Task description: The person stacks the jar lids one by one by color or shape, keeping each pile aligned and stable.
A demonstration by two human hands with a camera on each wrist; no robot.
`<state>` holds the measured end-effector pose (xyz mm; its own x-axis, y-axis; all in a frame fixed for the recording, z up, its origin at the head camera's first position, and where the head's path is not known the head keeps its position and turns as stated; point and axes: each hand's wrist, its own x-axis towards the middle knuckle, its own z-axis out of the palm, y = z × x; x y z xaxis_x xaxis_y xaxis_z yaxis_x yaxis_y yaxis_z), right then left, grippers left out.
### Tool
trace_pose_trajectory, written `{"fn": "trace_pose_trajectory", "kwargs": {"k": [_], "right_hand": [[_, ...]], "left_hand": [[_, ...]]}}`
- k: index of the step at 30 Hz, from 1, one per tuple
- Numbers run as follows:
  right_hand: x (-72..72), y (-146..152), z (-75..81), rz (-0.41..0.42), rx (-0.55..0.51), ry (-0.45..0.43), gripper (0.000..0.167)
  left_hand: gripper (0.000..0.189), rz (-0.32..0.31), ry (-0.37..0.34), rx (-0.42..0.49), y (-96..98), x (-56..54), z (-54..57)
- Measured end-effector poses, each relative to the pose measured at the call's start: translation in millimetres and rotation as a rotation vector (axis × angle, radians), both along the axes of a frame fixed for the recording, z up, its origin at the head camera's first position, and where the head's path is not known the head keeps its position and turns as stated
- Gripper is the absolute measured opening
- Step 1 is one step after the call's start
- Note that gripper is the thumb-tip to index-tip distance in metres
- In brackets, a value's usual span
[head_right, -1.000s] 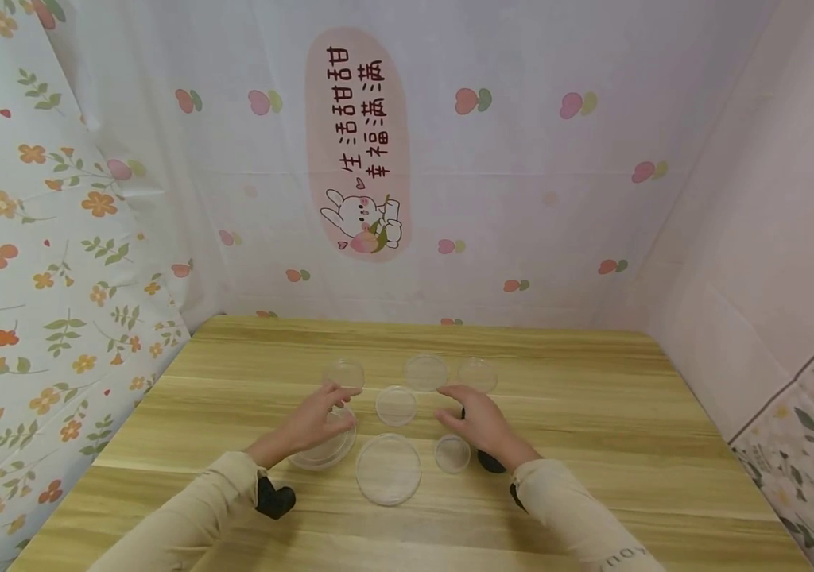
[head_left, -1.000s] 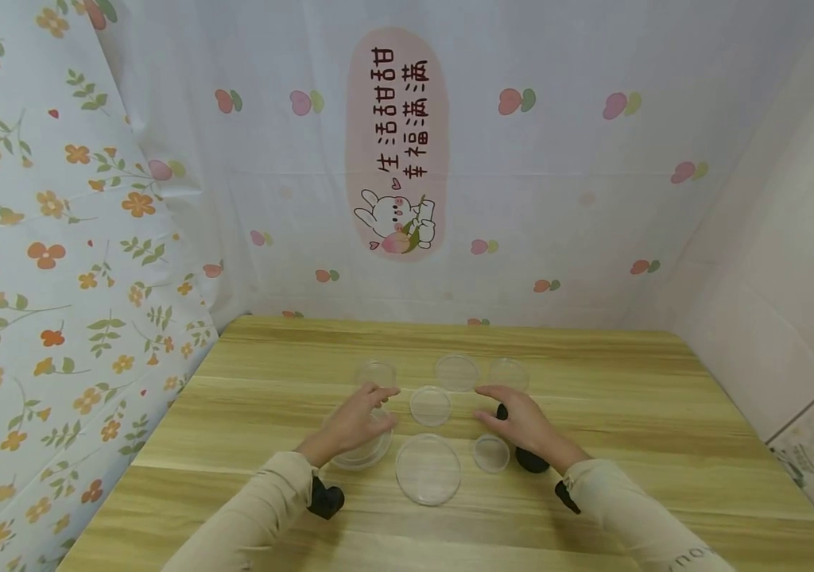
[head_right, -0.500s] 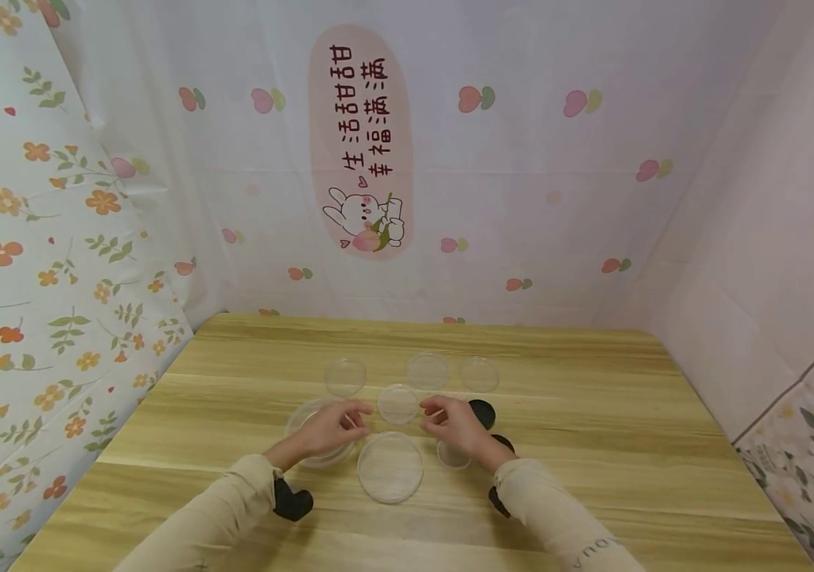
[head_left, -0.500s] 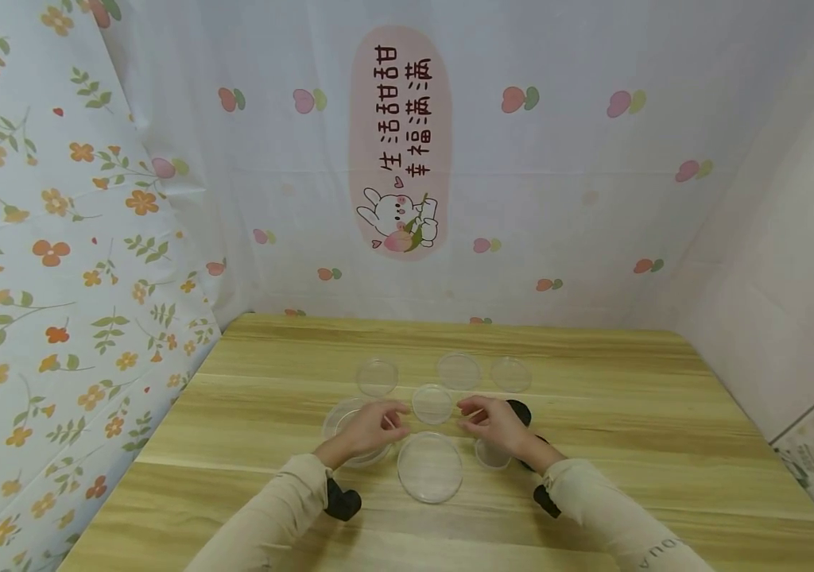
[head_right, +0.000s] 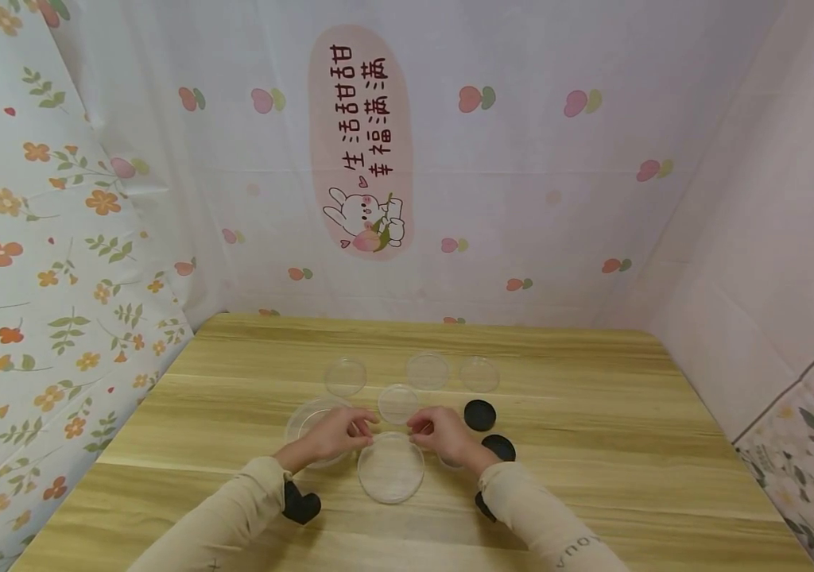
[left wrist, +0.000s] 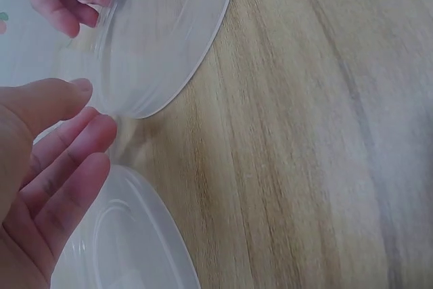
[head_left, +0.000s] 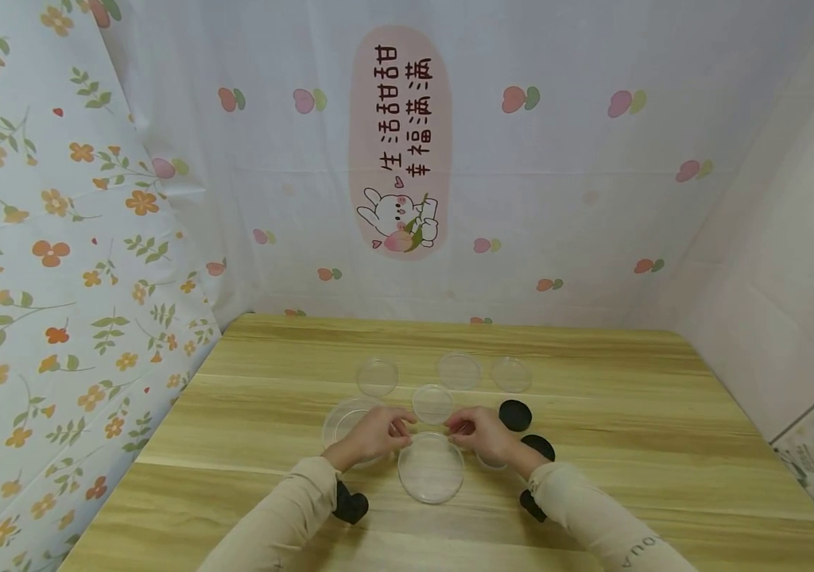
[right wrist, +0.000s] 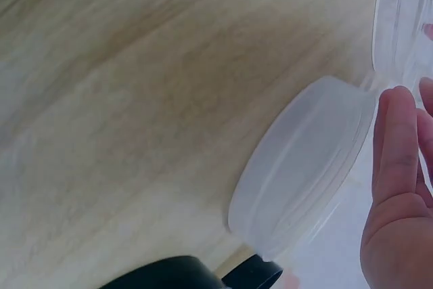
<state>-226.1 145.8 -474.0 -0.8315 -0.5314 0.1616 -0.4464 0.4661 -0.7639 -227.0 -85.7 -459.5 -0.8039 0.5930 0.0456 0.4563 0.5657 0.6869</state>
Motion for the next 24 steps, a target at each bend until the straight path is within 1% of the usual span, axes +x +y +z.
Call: {"fn": "trace_pose_trajectory", "kwargs": {"k": [5, 7, 12, 15, 24], "right_hand": [[0.1, -3.1, -1.5, -0.005, 0.012, -0.012, 0.012], [0.3, -3.8, -2.1, -0.008, 0.022, 0.003, 0.010], [1.2, -5.7, -3.6, -0.037, 0.064, 0.049, 0.008], [1.6, -6.3, -3.8, -0.048, 0.071, 0.049, 0.008], [1.7, -6.7, -3.3, -0.055, 0.063, 0.041, 0.005]], "left_hand": [[0.029, -0.013, 0.036, -0.011, 2.0, -1.8, -2.0], [0.028, -0.016, 0.047, -0.013, 2.9, -2.2, -2.5], [0.029, -0.016, 0.022, 0.007, 4.5, -1.6, -2.4], [0.029, -0.011, 0.012, 0.019, 5.2, -2.0, -4.0], [0.028, -0.018, 0.047, 0.067, 8.9, -2.5, -7.7]]}}
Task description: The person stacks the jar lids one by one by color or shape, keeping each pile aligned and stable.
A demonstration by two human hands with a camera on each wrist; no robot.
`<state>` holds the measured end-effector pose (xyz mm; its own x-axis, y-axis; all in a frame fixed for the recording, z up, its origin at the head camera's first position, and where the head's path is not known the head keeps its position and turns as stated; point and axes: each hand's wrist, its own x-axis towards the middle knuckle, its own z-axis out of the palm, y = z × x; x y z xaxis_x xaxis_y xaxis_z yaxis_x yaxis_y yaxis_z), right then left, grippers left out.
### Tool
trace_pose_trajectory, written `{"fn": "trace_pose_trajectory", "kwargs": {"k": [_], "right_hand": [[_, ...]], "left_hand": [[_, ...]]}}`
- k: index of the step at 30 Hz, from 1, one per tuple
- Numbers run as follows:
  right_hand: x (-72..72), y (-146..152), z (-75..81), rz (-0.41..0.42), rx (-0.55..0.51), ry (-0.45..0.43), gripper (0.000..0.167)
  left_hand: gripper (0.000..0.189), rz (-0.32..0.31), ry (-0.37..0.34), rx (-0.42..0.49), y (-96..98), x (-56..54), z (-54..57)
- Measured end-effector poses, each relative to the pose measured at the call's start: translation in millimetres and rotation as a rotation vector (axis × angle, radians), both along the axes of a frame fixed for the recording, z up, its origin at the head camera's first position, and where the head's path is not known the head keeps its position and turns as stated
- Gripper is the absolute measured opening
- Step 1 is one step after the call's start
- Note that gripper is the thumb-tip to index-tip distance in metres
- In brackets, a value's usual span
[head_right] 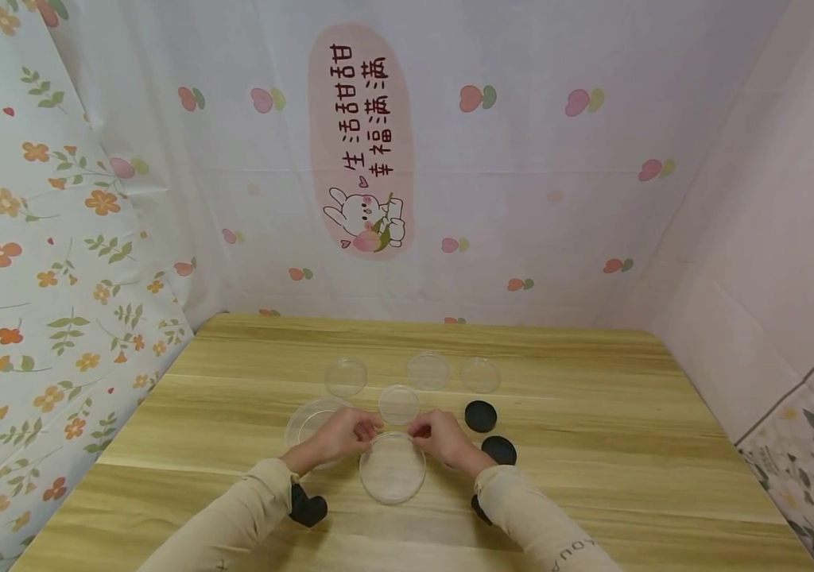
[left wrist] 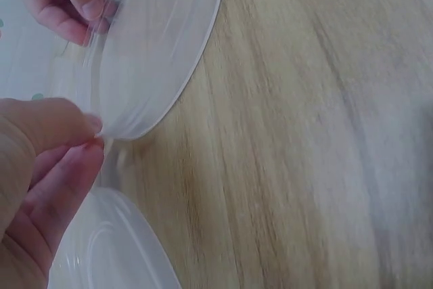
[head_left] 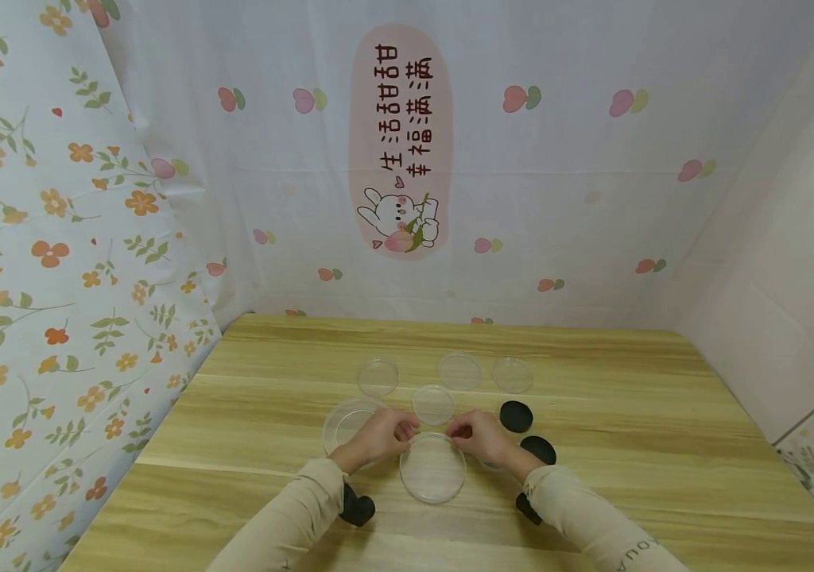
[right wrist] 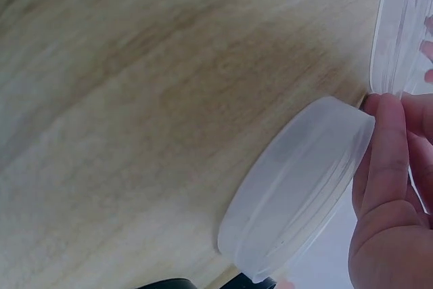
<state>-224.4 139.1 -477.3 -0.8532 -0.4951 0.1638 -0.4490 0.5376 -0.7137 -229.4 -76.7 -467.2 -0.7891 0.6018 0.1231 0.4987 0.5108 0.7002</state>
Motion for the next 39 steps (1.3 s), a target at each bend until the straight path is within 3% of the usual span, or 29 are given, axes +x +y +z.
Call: {"fn": "trace_pose_trajectory", "kwargs": {"k": [13, 21, 28, 39], "right_hand": [[0.2, 1.8, -1.3, -0.019, 0.003, -0.035, 0.008], [-0.9, 2.6, -1.7, -0.007, -0.015, -0.057, 0.006], [-1.7, 2.5, -2.6, -0.015, -0.025, -0.057, 0.006], [-2.3, 6.6, 4.5, -0.026, -0.061, -0.043, 0.008]], "left_hand": [[0.027, 0.057, 0.066, -0.038, 7.4, 3.7, 0.4], [0.027, 0.112, 0.021, 0.000, 5.7, 2.5, -1.2], [0.025, 0.134, 0.022, 0.021, 4.4, 0.9, -3.0], [0.021, 0.166, -0.027, 0.073, 3.5, 2.3, 4.5]]}}
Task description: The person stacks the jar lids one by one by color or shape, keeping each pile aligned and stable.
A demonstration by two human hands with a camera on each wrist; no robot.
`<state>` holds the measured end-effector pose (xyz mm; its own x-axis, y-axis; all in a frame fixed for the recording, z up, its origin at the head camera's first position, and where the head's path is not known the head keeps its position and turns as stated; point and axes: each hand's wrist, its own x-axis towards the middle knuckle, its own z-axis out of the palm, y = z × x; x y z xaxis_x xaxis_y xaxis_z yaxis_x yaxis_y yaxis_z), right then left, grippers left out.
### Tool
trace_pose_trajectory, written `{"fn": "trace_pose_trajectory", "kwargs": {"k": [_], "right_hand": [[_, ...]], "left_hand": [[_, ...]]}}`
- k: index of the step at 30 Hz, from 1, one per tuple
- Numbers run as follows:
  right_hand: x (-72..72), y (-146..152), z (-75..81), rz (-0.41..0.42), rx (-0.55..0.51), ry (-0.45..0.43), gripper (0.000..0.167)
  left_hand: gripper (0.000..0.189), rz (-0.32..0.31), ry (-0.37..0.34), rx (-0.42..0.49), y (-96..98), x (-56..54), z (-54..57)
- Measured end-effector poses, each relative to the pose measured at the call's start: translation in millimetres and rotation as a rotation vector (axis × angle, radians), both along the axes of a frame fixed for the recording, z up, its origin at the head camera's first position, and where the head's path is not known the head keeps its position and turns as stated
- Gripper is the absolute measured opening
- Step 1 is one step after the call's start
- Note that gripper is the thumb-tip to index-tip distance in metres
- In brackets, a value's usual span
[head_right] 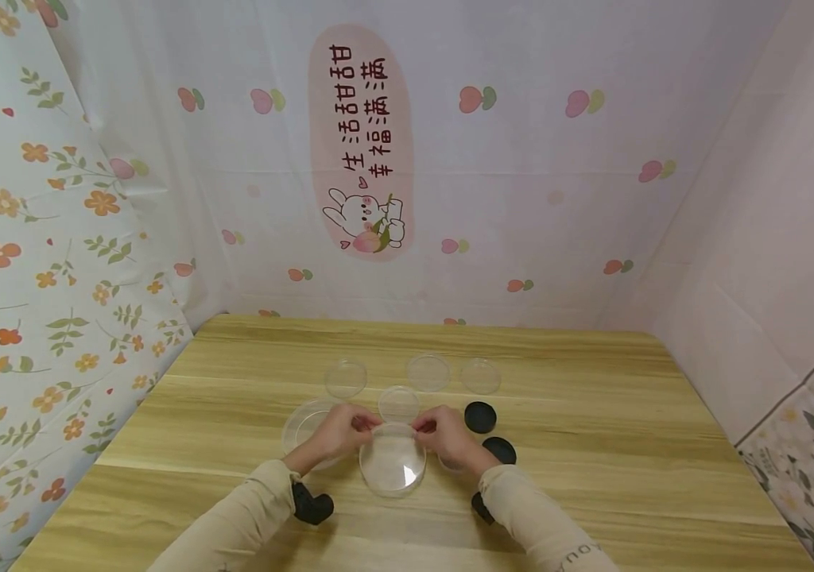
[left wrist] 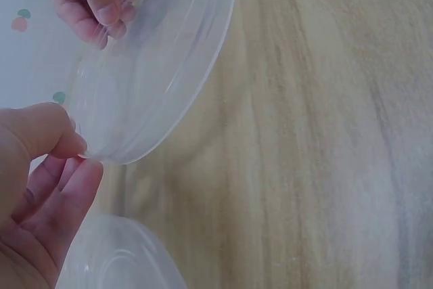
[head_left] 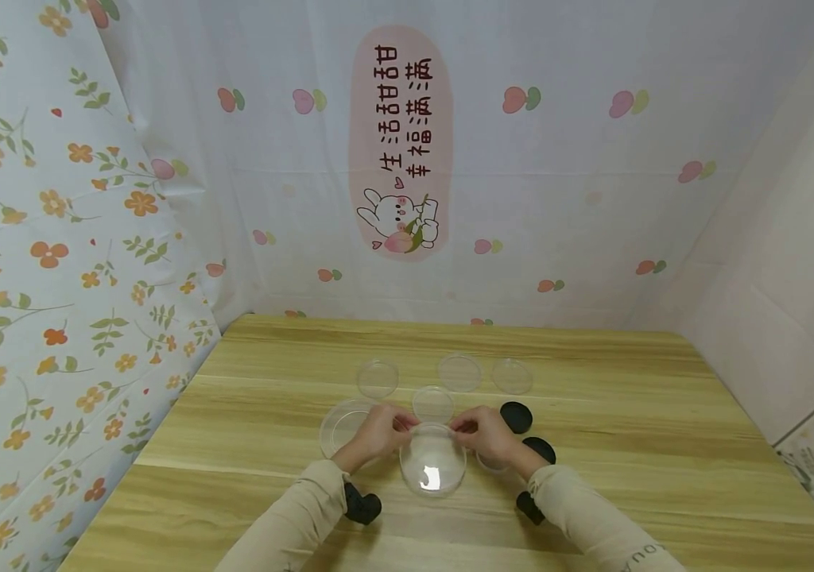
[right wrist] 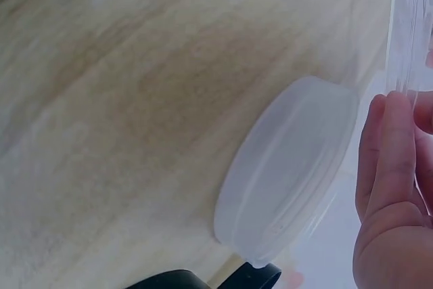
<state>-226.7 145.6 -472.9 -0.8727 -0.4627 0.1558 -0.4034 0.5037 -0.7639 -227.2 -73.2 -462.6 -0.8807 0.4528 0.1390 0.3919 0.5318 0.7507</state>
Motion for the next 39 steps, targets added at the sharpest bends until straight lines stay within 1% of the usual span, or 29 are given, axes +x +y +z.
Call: {"fn": "trace_pose_trajectory", "kwargs": {"k": [4, 9, 11, 15, 17, 20, 24, 26, 30, 33, 36, 39], "right_hand": [[0.1, 0.1, 4.5, 0.002, -0.014, -0.016, 0.008], [-0.5, -2.5, 11.1, -0.010, -0.009, -0.009, 0.008], [-0.8, -4.3, 13.5, -0.016, -0.005, -0.022, 0.008], [-1.7, -9.1, 18.3, -0.022, -0.006, -0.038, 0.009], [-2.8, -12.3, 20.5, -0.024, -0.004, -0.029, 0.009], [-5.2, -17.5, 23.8, -0.023, 0.000, 0.007, 0.009], [-10.0, -25.6, 26.2, -0.035, -0.004, 0.033, 0.009], [-12.8, -29.8, 26.9, -0.037, -0.013, 0.039, 0.008], [-17.2, -38.2, 29.2, -0.034, -0.040, 0.019, 0.008], [-20.0, -45.6, 31.0, -0.042, -0.063, -0.011, 0.008], [-22.7, -53.2, 31.7, -0.052, -0.080, -0.028, 0.008], [-25.5, -61.1, 31.4, -0.067, -0.076, -0.018, 0.007]], "left_hand": [[0.021, -0.002, 0.003, 0.011, -2.4, 0.6, 3.8], [0.021, -0.012, 0.025, 0.034, -7.5, 2.1, 10.2], [0.021, -0.007, 0.011, 0.038, -9.8, 2.5, 12.2], [0.023, 0.023, -0.022, 0.036, -14.8, 2.6, 15.7], [0.023, 0.037, -0.035, 0.045, -17.7, 2.3, 17.7], [0.023, 0.049, -0.044, 0.057, -22.5, 1.1, 20.8], [0.024, 0.059, -0.044, 0.060, -30.0, -1.7, 22.9], [0.024, 0.066, -0.031, 0.061, -33.9, -3.3, 23.7], [0.022, 0.083, 0.009, 0.071, -41.8, -7.3, 25.0], [0.021, 0.097, 0.042, 0.068, -47.7, -10.0, 26.0], [0.021, 0.111, 0.047, 0.067, -53.4, -11.5, 27.2], [0.022, 0.129, 0.035, 0.078, -58.9, -11.8, 28.3]]}}
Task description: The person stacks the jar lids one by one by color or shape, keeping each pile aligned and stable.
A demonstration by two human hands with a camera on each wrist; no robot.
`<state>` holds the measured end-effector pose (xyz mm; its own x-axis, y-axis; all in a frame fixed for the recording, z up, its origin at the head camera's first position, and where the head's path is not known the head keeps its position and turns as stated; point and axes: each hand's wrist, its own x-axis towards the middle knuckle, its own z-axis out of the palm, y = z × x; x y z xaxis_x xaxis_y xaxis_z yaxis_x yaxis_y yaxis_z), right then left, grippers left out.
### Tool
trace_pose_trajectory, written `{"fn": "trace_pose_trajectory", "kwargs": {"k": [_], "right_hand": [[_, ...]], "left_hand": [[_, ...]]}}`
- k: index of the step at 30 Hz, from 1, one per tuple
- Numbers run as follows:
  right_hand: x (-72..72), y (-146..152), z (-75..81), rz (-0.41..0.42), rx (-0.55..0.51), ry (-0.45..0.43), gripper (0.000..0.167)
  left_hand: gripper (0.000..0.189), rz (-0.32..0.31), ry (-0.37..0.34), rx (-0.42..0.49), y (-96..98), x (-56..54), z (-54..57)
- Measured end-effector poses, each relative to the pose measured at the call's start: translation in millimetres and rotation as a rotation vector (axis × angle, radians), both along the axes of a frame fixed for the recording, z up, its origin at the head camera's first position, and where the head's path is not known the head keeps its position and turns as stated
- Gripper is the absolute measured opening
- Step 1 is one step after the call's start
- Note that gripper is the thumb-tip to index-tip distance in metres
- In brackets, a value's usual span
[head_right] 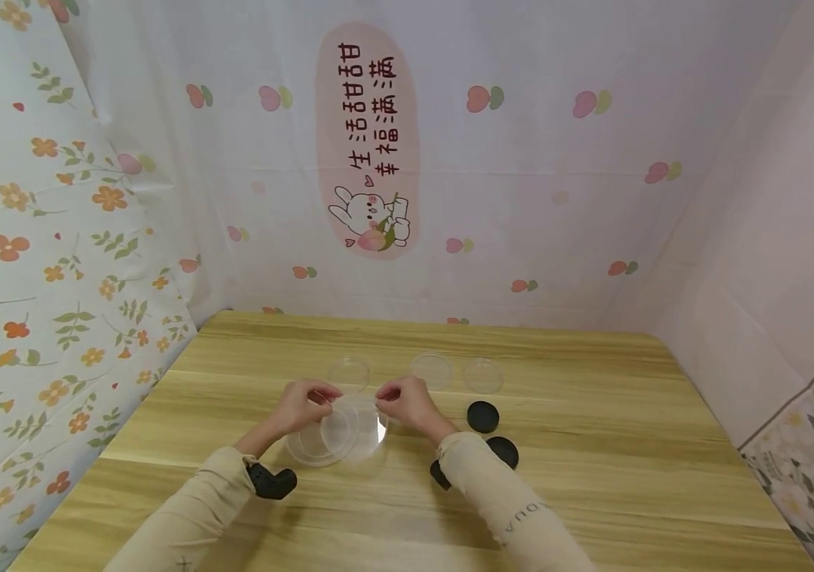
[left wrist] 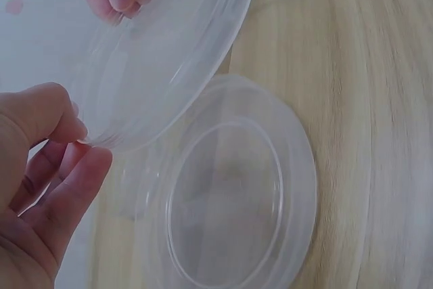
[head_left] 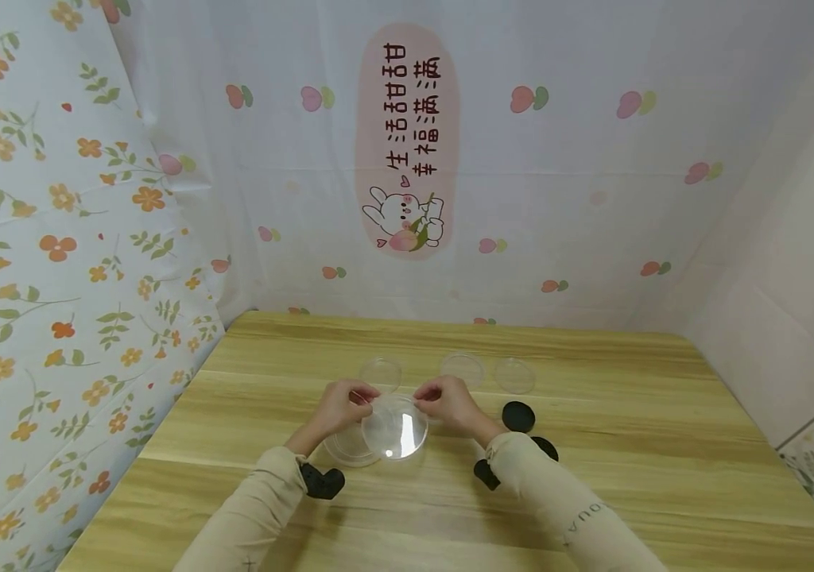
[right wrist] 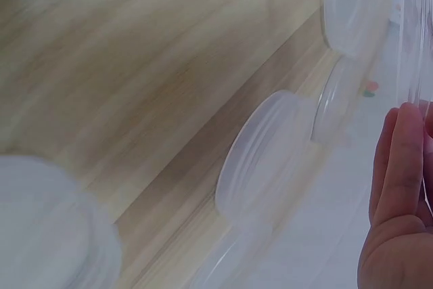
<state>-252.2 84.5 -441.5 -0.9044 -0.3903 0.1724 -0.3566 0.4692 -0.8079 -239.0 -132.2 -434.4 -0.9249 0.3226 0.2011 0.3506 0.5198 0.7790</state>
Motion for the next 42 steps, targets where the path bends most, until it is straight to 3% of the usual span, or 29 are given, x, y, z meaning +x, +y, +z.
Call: {"fn": "trace_pose_trajectory", "kwargs": {"k": [5, 13, 26, 36, 42], "right_hand": [[-5.4, -12.4, -3.1, -0.035, -0.001, 0.012, 0.005], [-8.7, -31.9, -4.5, -0.070, -0.077, -0.074, 0.004], [-11.5, -56.0, -11.7, -0.053, -0.093, -0.127, 0.008], [-16.4, -61.8, -20.1, -0.047, -0.059, -0.159, 0.013], [-16.8, -62.9, -25.4, -0.049, -0.065, -0.134, 0.012]], "left_hand": [[0.022, 0.038, -0.009, 0.015, -8.2, -1.4, -2.3], [0.022, 0.112, 0.001, 0.032, -22.3, -4.0, -8.9], [0.019, 0.205, -0.075, 0.044, -44.6, -3.9, -18.6], [0.019, 0.247, -0.100, 0.062, -49.6, -6.8, -26.6], [0.017, 0.251, -0.142, 0.093, -50.1, -5.3, -33.9]]}}
